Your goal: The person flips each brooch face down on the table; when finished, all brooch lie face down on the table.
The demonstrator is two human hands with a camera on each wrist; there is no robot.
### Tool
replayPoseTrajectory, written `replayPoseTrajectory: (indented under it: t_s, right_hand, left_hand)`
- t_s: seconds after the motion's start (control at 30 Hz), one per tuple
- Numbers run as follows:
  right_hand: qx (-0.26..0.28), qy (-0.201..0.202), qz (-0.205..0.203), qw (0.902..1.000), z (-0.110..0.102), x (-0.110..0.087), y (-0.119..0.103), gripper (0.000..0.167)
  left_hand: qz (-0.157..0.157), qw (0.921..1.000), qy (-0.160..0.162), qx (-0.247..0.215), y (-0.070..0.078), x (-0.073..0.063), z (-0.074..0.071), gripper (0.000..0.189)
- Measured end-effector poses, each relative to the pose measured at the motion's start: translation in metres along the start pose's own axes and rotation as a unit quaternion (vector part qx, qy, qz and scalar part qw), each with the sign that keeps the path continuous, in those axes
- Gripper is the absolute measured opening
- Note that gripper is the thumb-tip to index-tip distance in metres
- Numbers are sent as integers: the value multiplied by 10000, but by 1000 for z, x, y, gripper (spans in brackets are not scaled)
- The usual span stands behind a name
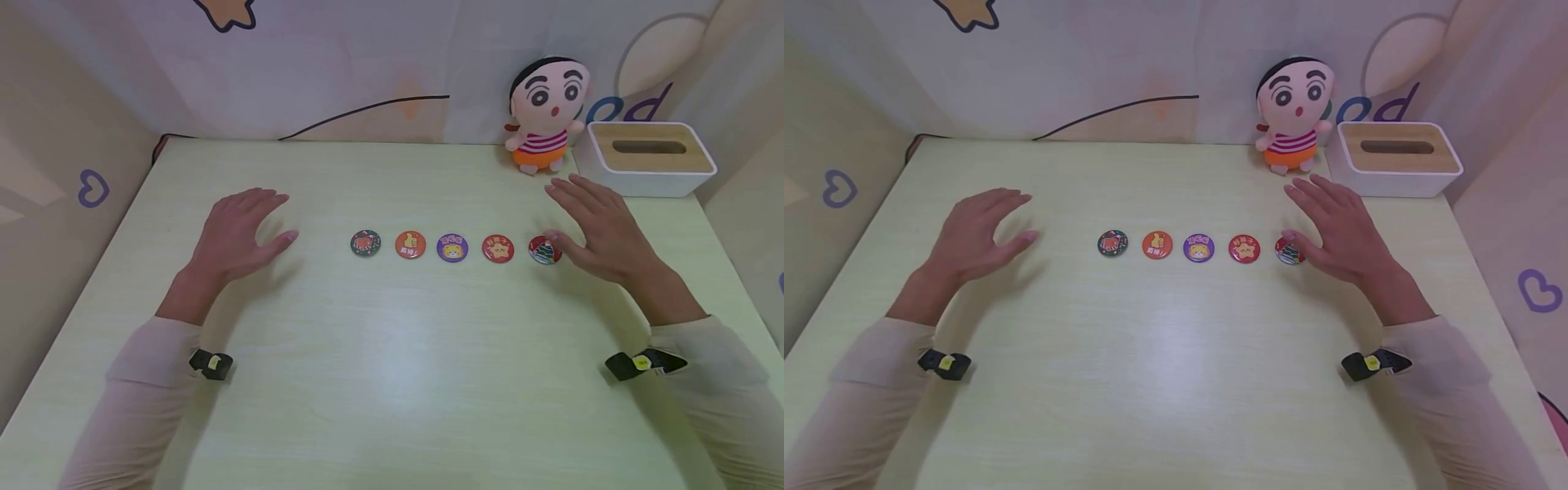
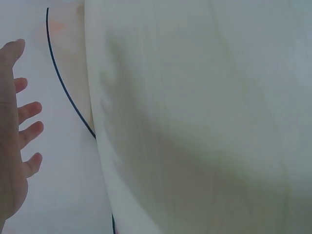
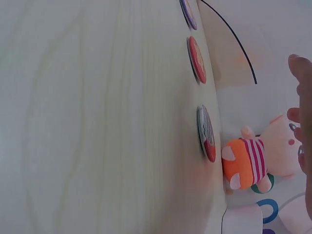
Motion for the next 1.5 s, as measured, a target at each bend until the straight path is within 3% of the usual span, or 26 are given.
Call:
replayPoseTrajectory:
  t_s: [0.2, 0.47, 0.7, 0.87, 1.13, 1.3, 1.5]
  right_hand:
    - [315, 66, -172, 9993, 8, 14, -20, 66]
    - [689, -253, 147, 9972, 22, 31, -45, 65]
    - [1054, -548, 114, 9928, 36, 48, -71, 59]
    - [1229, -826, -6, 9890, 49, 59, -92, 52]
    - [1532, -1399, -80, 9782, 78, 78, -116, 46]
    - [1606, -1449, -62, 9763, 90, 88, -126, 45]
    - [1503, -1397, -322, 9782, 103, 100, -140, 45]
  left_hand:
    - [-170, 9988, -69, -451, 9, 5, 6, 57]
    - [-609, 9935, -517, -813, 16, 4, 18, 60]
    - [-906, 9841, -819, -1286, 21, 4, 24, 61]
    - [-952, 9777, -842, -1671, 24, 3, 28, 60]
    - [-1019, 9724, -1236, -1694, 28, 2, 43, 57]
    - [-1103, 9683, -1339, -1799, 29, 6, 51, 55]
    - [-1148, 9628, -1564, -1879, 33, 11, 60, 56]
Point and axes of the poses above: each hand's wrist, its own x-axis towards the middle knuckle, its own z-axis out of the palm, y = z × x, the point moved 8 cm from there along x, towards the middle knuckle, and after that the axes turned 4 degrees about y, right-handed, at the moved point
